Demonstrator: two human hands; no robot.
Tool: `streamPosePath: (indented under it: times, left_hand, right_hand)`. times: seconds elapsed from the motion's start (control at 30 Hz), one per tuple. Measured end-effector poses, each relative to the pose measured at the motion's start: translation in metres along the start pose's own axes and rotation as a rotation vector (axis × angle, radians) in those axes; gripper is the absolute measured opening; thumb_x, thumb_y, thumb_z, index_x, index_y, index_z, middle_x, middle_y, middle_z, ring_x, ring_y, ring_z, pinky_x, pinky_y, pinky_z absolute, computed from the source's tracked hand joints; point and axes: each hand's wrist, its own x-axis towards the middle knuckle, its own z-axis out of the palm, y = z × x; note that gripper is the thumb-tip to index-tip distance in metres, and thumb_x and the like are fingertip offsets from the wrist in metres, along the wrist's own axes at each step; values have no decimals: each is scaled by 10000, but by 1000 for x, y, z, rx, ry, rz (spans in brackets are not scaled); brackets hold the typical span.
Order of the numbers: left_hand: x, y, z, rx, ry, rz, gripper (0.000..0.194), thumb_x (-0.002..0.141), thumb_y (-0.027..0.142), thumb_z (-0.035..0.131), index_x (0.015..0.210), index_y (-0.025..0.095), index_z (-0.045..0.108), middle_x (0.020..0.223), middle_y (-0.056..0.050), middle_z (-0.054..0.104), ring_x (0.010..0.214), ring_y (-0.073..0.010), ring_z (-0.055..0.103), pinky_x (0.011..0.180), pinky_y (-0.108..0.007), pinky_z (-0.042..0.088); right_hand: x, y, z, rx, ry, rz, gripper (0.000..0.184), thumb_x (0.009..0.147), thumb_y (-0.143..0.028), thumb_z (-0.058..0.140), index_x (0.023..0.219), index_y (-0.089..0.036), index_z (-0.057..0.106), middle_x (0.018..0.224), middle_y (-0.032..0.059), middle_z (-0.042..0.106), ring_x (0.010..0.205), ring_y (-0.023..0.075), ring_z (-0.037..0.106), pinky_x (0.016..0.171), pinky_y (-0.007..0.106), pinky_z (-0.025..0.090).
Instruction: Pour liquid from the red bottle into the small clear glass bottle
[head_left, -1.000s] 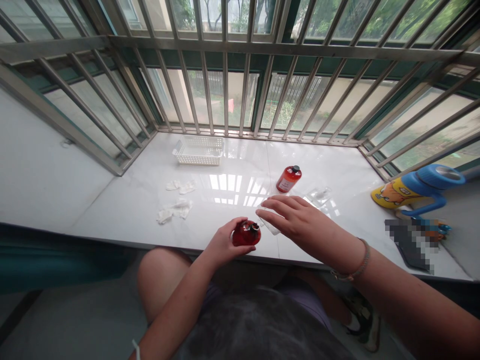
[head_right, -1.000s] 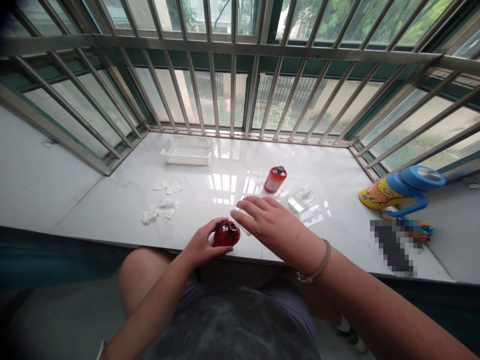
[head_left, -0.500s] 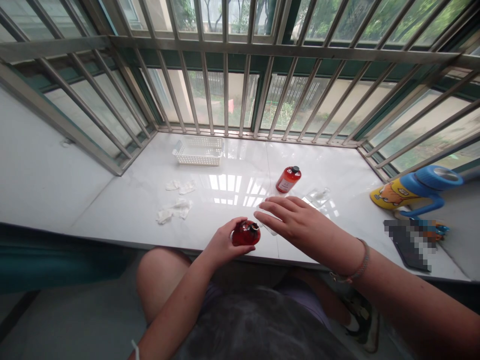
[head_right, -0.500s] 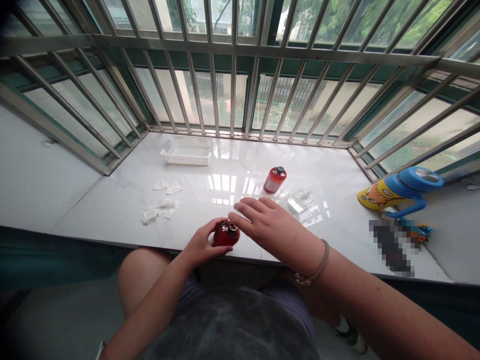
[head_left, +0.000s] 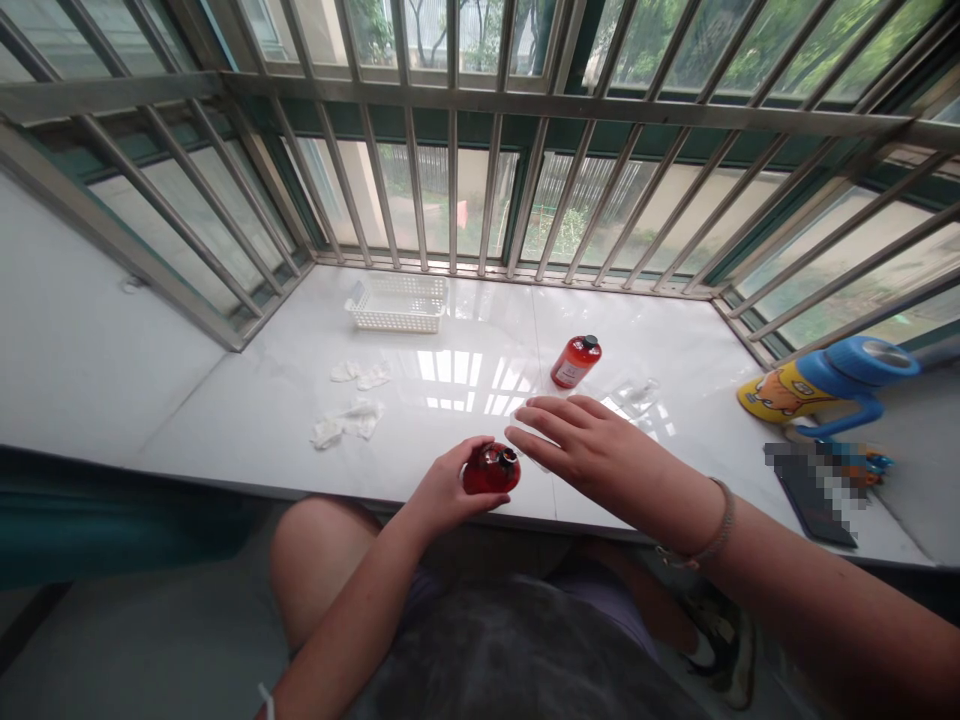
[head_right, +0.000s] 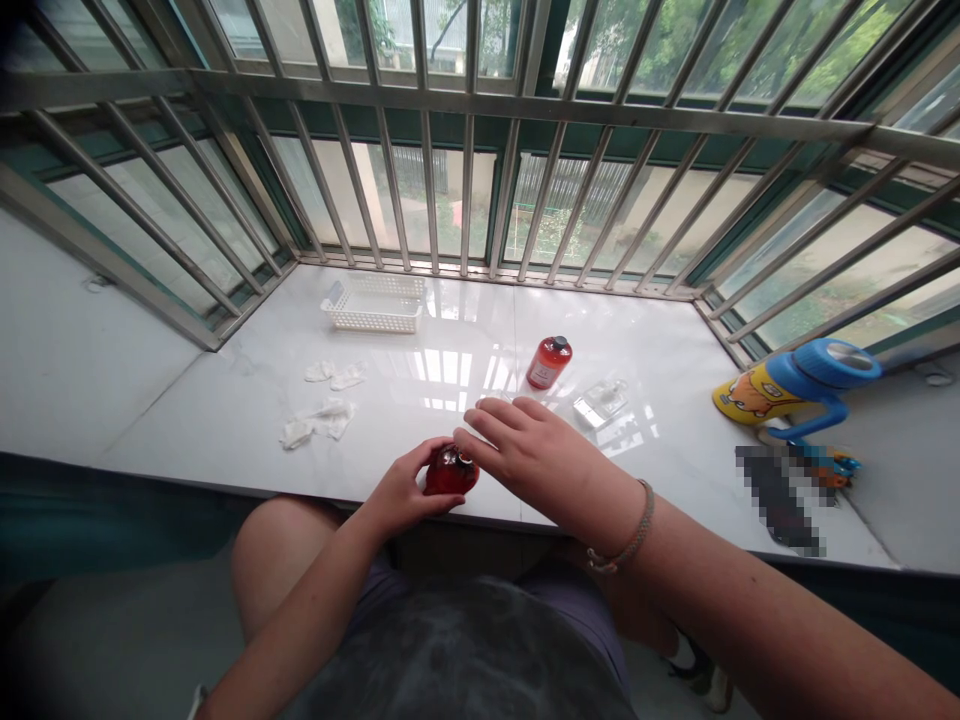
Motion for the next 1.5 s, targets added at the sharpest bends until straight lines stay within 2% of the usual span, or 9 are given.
streamPosePath:
  times: [0.7, 1.03, 1.5]
  left_hand:
    - [0, 2, 0, -3, 4, 27, 771, 741, 395, 978, 1412, 250, 628, 1384, -105, 739, 1279, -335, 706, 1136, -483, 565]
    - [0, 0, 1, -4, -1, 35, 778, 738, 398, 982, 1411, 248, 622, 1391, -98, 734, 1281, -323, 704, 1137, -469, 559]
    - [9, 0, 9, -39, 50, 73, 782, 722, 386, 995, 1395, 236, 627, 1326, -96, 753, 1207, -316, 729, 1094, -457, 576]
  right_hand:
    - [2, -2, -3, 23, 6, -31, 410, 996, -74, 647, 1398, -156, 658, 1384, 154, 720, 1303, 322, 649, 1002, 460, 562]
    - [2, -2, -3, -39, -6, -50, 355, 1044, -99, 585, 1389, -152, 652, 1393, 132, 723, 1288, 314, 651, 983, 445, 559]
    - [0, 1, -5, -51, -18, -51, 404, 1044, -100, 582, 1442, -161, 620, 1403, 129, 713, 1313, 318, 628, 988, 453, 545]
